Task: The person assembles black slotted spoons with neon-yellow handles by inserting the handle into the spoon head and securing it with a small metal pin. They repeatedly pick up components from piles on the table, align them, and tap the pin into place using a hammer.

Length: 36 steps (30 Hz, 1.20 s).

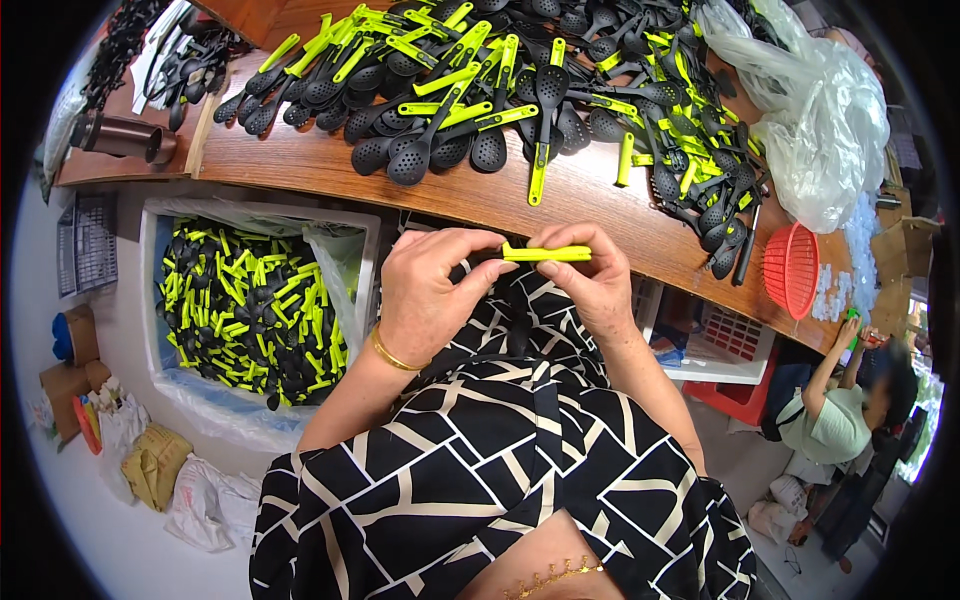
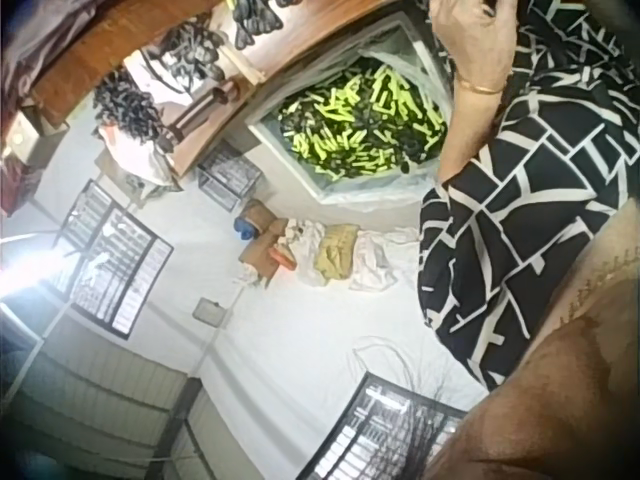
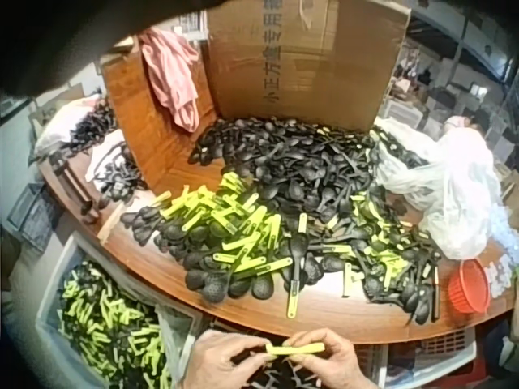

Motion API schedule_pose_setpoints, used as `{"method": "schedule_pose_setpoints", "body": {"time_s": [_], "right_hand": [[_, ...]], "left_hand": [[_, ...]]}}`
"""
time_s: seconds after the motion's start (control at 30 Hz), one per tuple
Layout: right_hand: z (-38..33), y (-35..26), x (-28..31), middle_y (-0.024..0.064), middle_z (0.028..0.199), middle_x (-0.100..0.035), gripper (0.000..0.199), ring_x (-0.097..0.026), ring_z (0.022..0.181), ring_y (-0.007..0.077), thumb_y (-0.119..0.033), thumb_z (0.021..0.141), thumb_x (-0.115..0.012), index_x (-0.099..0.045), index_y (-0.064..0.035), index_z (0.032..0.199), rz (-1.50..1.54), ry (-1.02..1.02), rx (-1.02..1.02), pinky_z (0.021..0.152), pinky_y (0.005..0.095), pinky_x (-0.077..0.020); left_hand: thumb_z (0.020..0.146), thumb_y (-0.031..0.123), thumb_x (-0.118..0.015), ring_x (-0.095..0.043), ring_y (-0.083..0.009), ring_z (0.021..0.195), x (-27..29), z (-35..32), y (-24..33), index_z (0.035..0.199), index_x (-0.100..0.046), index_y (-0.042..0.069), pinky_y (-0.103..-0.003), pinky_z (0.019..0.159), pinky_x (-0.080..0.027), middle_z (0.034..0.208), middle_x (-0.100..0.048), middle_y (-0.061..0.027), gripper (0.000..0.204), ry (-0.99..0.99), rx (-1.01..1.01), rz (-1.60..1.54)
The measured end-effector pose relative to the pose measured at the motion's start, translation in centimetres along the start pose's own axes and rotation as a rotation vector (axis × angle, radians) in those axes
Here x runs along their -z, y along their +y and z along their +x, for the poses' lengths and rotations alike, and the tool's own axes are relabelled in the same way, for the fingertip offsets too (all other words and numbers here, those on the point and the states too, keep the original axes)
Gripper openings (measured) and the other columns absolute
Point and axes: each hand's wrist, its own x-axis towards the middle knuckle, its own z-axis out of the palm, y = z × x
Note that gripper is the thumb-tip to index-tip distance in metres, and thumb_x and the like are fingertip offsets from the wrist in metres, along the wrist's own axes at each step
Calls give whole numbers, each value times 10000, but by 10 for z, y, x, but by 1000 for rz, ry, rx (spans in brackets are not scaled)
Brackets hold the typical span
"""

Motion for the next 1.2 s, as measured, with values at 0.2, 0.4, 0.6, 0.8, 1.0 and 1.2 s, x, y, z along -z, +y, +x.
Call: {"method": "schedule_pose_setpoints", "body": {"time_s": [0.2,0.4,0.6,0.8,1.0,1.2], "right_hand": [[-3,-11,20,63,1072,-751,239,-713,974,132,-99,936,-801,-681,-29,1131,-392,-59,-134,853,281,-573],[3,-30,47,78,1009,-776,409,-738,926,166,-175,937,-798,-678,-70,1314,-597,-57,-12,858,332,-585],[-19,-76,182,139,1086,-764,312,-731,989,236,-145,959,-748,-710,-35,1249,-1027,702,280,872,341,-572],[-50,-79,284,226,1207,-724,421,-685,1142,414,-259,950,-674,-671,-30,1304,-1553,922,-135,996,507,-536],[-22,-87,282,312,1164,-713,447,-681,1136,476,-403,981,-582,-636,-15,1195,-1557,902,-450,983,570,-516],[-29,-86,314,298,1033,-734,475,-701,1048,481,-485,1020,-597,-639,-20,1109,-1695,839,-345,921,574,-529]], "left_hand": [[908,110,-791,-728,-197,768,-27,-11,-19,1056,-784,42,-317,716,-504,904,-786,-71,163,-33,-6,-174],[1019,90,-710,-686,-99,794,-75,-28,-37,1177,-711,-42,-234,729,-551,948,-761,-74,206,-153,699,-868],[1034,168,-712,-667,-103,730,-93,-23,-60,1143,-724,-21,-234,697,-542,905,-749,-72,218,-224,691,-831],[1054,234,-689,-711,-120,745,-105,-10,-37,1145,-728,-14,-232,671,-521,856,-731,-38,267,-330,651,-831],[1082,284,-637,-711,-126,706,-123,0,-28,1236,-706,-23,-232,651,-510,835,-719,-31,349,-452,710,-832],[1096,276,-612,-578,-81,661,-131,1,-19,1129,-735,-36,-215,654,-490,765,-615,21,337,-450,720,-872]]}}
